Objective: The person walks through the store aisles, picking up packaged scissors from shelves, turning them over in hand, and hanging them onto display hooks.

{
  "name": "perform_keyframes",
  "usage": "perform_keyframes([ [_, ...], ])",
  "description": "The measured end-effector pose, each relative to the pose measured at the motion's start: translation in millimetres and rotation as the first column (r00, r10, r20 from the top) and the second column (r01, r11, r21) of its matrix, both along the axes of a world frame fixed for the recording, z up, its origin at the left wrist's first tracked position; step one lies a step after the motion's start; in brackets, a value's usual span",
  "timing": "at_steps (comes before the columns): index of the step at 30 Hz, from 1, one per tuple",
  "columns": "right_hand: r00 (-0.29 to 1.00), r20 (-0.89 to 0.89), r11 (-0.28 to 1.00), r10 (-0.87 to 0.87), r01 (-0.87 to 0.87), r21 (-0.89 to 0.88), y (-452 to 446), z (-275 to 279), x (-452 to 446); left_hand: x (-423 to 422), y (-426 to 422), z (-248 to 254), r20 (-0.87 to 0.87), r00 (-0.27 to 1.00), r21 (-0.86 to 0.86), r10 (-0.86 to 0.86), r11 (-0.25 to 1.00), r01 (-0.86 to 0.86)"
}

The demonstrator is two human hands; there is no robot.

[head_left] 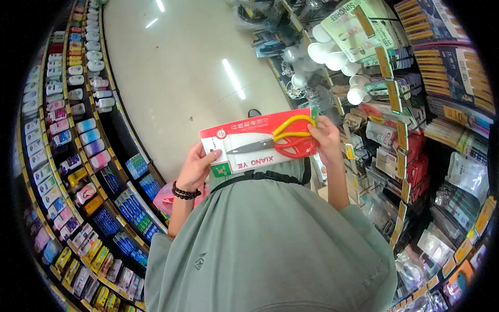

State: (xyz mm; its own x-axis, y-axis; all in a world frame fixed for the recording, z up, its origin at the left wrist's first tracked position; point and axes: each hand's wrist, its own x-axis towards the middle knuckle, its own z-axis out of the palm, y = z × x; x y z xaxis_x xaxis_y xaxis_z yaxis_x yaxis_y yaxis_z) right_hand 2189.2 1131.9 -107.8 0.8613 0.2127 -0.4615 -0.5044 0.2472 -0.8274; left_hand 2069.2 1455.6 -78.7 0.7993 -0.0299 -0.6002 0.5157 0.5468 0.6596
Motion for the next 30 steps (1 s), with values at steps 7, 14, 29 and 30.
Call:
perform_keyframes([
  [7, 0.998, 0.048, 0.990, 0.028, -0.021, -0.139, -13.0, -19.5, 5.3, 7.1, -13.7, -6.1, 0.019, 0.996, 0.105, 0.087, 0.991, -0.088],
  [14, 1.000, 0.006, 0.992, 0.027, -0.026, -0.126, -15.9, -14.9, 11.4, 15.9, -16.2, -17.8, -0.007, 0.995, 0.273, 0.101, 0.957, -0.095],
  [29, 0.992, 0.074, 0.995, 0.099, -0.097, -0.026, -24.8, 12.7, 26.2, 22.2, -10.8, 9.6, 0.009, 0.996, 0.602, 0.087, 0.795, -0.074],
  [30, 0.990, 0.091, 0.994, 0.110, -0.107, -0.037, -26.2, 20.4, 28.6, 19.2, -5.1, 17.8, 0.058, 0.998, 0.741, -0.003, 0.670, -0.041],
])
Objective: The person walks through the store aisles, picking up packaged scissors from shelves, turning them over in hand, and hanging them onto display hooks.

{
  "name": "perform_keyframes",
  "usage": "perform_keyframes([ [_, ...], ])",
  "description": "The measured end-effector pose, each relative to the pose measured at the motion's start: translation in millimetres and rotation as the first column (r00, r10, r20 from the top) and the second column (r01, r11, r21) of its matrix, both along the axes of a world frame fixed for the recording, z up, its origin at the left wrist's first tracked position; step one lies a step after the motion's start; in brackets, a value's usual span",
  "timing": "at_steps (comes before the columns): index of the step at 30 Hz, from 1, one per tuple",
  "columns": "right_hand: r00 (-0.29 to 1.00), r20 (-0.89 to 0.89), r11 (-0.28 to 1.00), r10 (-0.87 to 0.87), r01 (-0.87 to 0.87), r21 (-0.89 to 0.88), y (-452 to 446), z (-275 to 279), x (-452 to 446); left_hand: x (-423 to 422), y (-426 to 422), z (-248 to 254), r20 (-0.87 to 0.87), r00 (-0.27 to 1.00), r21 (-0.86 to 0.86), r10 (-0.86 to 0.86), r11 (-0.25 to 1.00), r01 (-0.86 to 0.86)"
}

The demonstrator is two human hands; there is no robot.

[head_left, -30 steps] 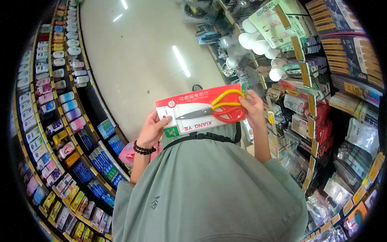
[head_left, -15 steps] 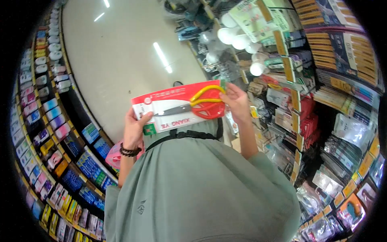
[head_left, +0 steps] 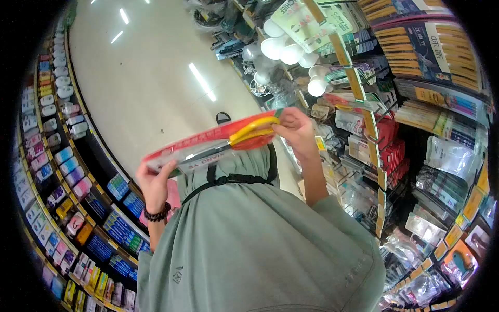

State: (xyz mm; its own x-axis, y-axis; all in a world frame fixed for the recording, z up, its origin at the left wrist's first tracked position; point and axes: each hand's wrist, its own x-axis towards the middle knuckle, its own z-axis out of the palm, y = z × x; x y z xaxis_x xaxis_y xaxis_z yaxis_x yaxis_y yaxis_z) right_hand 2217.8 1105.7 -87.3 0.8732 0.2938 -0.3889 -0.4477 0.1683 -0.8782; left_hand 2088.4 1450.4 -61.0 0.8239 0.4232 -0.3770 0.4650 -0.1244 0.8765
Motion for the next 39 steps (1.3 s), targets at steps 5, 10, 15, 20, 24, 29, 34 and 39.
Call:
perform_keyframes([
  [5, 0.996, 0.093, 0.935, 0.019, -0.051, 0.351, 7.3, 21.3, 17.6, 32.7, -13.4, 93.7, 0.608, 0.551, 0.537, -0.572, 0.807, 0.246],
  [10, 0.930, -0.223, 0.698, 0.291, -0.047, 0.715, 22.5, 10.0, 43.8, 40.0, -12.4, 140.6, 0.317, 0.332, 0.797, -0.888, 0.439, 0.414],
  [15, 0.861, -0.120, 0.714, 0.495, -0.324, 0.620, 47.9, -1.7, 73.7, 43.2, 11.1, 137.3, -0.055, 0.312, 0.894, -0.949, 0.092, 0.439],
  [20, 0.935, -0.012, 0.747, 0.355, -0.276, 0.605, 73.8, 14.8, 77.7, 29.4, 36.5, 73.5, 0.298, 0.827, 0.759, -0.477, 0.644, 0.099],
  [24, 0.959, 0.051, 0.815, 0.278, -0.263, 0.516, 97.3, 19.8, 61.7, 23.0, 62.6, 26.4, 0.283, 0.870, -0.405, 0.403, 0.873, -0.272],
  [29, 0.901, 0.082, 0.860, 0.426, -0.431, 0.273, 120.1, 32.2, 58.5, 5.1, 90.6, -17.8, 0.085, 0.941, -0.384, 0.328, 0.882, -0.273],
  [34, 0.854, -0.048, 0.854, 0.518, -0.512, 0.091, 137.7, 21.2, 65.4, 20.8, 101.6, -0.1, 0.085, 0.924, -0.347, 0.373, 0.880, -0.324],
  [39, 0.932, 0.047, 0.929, 0.358, -0.361, 0.082, 168.4, 35.2, 57.2, 14.8, 120.4, 5.7, 0.102, 0.933, -0.351, 0.345, 0.890, -0.290],
])
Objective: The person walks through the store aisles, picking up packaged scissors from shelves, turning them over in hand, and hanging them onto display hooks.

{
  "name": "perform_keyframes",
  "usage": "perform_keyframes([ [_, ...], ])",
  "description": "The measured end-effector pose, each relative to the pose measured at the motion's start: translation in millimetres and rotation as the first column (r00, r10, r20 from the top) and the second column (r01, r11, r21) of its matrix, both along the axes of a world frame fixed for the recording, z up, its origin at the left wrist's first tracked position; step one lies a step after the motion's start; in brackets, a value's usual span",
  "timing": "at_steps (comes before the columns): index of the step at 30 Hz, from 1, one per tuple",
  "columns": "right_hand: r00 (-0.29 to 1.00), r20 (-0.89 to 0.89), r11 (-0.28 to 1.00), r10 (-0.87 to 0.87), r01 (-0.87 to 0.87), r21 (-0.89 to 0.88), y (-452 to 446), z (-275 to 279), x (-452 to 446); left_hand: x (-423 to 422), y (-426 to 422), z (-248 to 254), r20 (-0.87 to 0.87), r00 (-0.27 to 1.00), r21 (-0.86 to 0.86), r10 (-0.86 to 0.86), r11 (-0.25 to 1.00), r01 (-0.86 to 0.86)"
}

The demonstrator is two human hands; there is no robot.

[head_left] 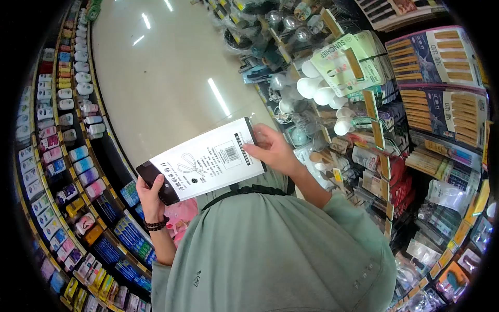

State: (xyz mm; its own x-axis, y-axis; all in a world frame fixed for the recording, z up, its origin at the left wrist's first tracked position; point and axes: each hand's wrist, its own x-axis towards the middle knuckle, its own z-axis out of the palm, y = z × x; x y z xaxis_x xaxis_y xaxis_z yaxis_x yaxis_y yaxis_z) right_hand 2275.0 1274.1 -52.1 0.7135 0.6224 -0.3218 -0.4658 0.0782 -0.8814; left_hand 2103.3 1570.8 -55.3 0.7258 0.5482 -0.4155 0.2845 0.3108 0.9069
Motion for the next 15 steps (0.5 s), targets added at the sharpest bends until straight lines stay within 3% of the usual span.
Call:
perform_keyframes([
  [6, 0.998, 0.042, 0.999, -0.045, 0.047, -0.028, 17.7, 0.6, -2.2, 0.2, 11.3, 11.5, 0.000, 1.000, -0.045, 0.028, 0.999, -0.028],
  [15, 0.997, 0.043, 0.998, -0.062, 0.061, 0.031, 17.8, 10.7, -3.0, 8.6, 6.8, 21.3, -0.100, 0.995, 0.075, -0.006, 0.997, 0.013],
])
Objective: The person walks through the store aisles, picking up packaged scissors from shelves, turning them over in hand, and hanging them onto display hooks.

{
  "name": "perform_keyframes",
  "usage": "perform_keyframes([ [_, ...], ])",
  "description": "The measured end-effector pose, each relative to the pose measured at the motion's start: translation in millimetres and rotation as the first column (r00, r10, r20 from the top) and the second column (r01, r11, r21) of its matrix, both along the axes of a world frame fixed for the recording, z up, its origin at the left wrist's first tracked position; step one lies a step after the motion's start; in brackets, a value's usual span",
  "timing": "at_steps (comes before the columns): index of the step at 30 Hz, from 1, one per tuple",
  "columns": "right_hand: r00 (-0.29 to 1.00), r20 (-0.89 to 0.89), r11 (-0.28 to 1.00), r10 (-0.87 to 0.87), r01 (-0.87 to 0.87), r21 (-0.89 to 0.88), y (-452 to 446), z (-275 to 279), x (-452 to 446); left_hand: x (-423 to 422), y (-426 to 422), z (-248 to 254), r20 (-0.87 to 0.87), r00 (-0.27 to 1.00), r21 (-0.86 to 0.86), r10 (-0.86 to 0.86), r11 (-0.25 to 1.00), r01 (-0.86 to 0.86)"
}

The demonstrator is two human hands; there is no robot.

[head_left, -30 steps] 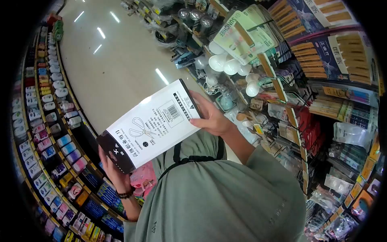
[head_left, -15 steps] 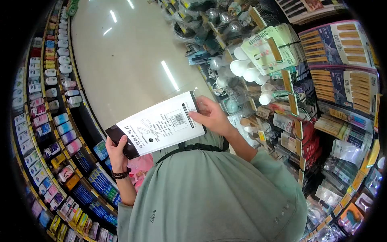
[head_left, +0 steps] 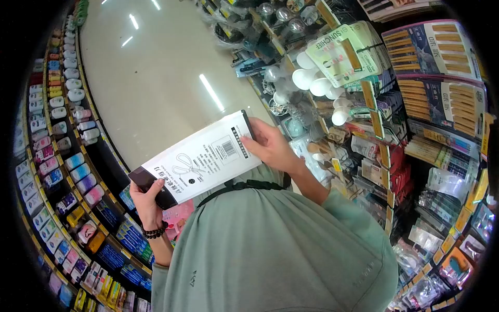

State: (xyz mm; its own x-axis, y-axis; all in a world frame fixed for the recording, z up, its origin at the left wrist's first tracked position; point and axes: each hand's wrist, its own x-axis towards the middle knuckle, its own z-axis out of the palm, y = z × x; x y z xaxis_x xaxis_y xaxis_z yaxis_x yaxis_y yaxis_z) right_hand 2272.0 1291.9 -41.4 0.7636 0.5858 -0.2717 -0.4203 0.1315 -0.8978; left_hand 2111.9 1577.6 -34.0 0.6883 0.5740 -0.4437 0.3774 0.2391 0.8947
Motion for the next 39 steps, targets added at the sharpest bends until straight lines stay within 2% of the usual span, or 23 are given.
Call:
perform_keyframes([
  [3, 1.000, 0.009, 0.999, 0.014, -0.013, -0.050, -2.0, -6.5, -3.9, 8.4, -5.7, 5.1, -0.040, 0.999, -0.005, 0.023, 1.000, -0.023],
  [6, 1.000, 0.006, 0.991, 0.006, -0.005, -0.137, -6.3, -13.5, -4.3, 9.1, -12.1, 0.9, -0.011, 1.000, -0.081, -0.030, 0.996, 0.029],
  [13, 0.993, -0.114, 1.000, -0.026, 0.027, 0.006, -12.9, -14.1, -3.8, 10.2, -19.2, -2.9, -0.054, 0.998, -0.063, -0.036, 0.998, 0.032],
  [16, 0.981, -0.180, 0.996, -0.076, 0.083, 0.033, -14.1, -29.0, -8.1, 5.3, -6.4, -10.1, -0.019, 1.000, -0.139, 0.008, 0.990, -0.011],
  [19, 0.952, -0.277, 0.987, -0.133, 0.152, 0.051, -13.8, -41.1, -5.6, -2.4, 17.9, -11.6, 0.167, 0.983, -0.365, 0.071, 0.931, -0.005],
  [21, 0.947, -0.264, 0.981, -0.181, 0.193, 0.021, -11.9, -50.5, -4.5, -5.1, 27.3, -18.8, 0.190, 0.980, -0.287, -0.061, 0.951, 0.115],
  [23, 0.937, -0.275, 0.974, -0.217, 0.228, 0.007, -5.5, -51.7, -3.9, 8.9, 21.9, -3.3, 0.159, 0.984, -0.257, -0.082, 0.959, 0.121],
  [24, 0.938, -0.284, 0.977, -0.197, 0.213, 0.026, -5.8, -53.5, -3.9, 5.1, 32.9, -4.4, 0.110, 0.975, -0.169, -0.191, 0.963, 0.208],
  [27, 0.936, -0.286, 0.974, -0.204, 0.223, 0.034, 2.0, -56.1, -4.9, 6.4, 43.6, -11.4, 0.052, 0.966, -0.100, -0.255, 0.961, 0.259],
  [31, 0.928, -0.277, 0.964, -0.250, 0.264, 0.014, 15.2, -57.5, -7.5, 9.6, 51.0, -14.1, 0.049, 0.982, -0.136, -0.181, 0.973, 0.186],
  [37, 0.923, -0.259, 0.956, -0.285, 0.292, -0.016, 15.1, -79.2, -11.2, 9.4, 61.3, -25.2, 0.167, 0.966, -0.110, -0.197, 0.970, 0.217],
  [38, 0.896, -0.280, 0.939, -0.344, 0.334, -0.083, 12.8, -82.7, -12.9, 7.8, 65.7, -29.5, 0.134, 0.968, -0.081, -0.214, 0.971, 0.226],
  [39, 0.864, -0.286, 0.910, -0.415, 0.387, -0.149, 14.0, -85.3, -14.0, 16.0, 62.6, -22.8, 0.137, 0.969, -0.138, -0.206, 0.965, 0.225],
])
